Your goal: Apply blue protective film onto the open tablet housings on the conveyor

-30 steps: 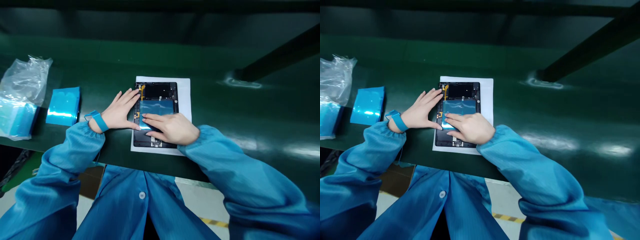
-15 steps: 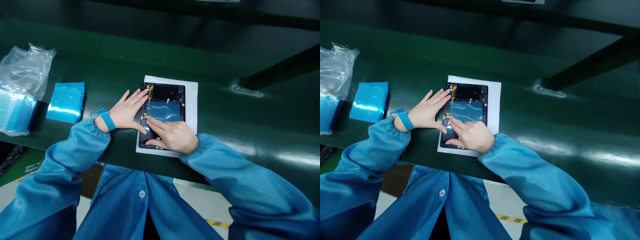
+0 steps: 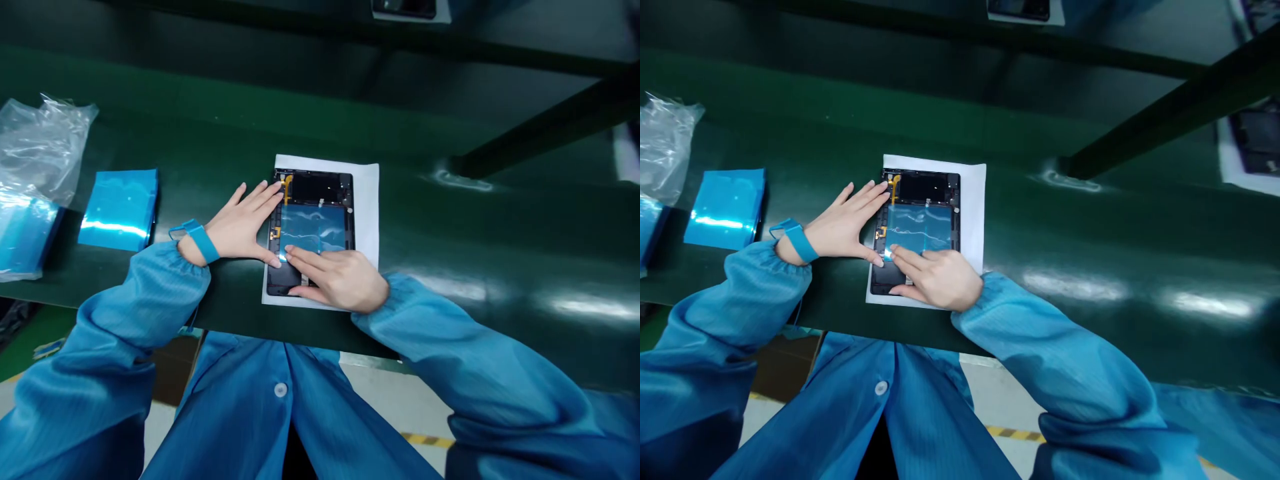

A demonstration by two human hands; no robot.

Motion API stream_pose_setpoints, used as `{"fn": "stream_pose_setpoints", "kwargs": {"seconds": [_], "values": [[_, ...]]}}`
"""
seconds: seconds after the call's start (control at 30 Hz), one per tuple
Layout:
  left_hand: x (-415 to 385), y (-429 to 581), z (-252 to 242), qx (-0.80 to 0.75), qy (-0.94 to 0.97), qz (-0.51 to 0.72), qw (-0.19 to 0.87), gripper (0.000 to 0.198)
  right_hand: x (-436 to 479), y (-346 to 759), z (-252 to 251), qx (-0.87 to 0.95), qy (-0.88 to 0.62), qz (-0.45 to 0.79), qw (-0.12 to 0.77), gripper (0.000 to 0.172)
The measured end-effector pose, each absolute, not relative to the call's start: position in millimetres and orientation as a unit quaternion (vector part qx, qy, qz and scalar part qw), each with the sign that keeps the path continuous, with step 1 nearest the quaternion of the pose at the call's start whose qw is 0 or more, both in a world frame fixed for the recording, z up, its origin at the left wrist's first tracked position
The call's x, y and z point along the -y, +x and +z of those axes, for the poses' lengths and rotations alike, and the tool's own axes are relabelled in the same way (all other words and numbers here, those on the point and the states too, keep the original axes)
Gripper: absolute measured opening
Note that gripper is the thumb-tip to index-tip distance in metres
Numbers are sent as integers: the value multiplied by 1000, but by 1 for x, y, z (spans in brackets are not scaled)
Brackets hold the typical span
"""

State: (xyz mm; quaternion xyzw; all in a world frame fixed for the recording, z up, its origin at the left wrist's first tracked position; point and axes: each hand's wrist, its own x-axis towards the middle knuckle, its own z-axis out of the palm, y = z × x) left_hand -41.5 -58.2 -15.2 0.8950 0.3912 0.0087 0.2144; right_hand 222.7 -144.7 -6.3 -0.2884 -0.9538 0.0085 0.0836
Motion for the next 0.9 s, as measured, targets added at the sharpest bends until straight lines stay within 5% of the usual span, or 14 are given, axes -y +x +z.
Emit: {"fn": "stream_pose_setpoints", "kwargs": {"seconds": [0.3, 0.9], "values": [[57, -42, -13, -390, 894, 2, 219, 137, 107, 279, -19, 862, -493, -1, 115, 48], [55, -41, -14, -401, 890, 17, 215, 139, 106, 281, -13, 876, -477, 41, 58, 59]]}}
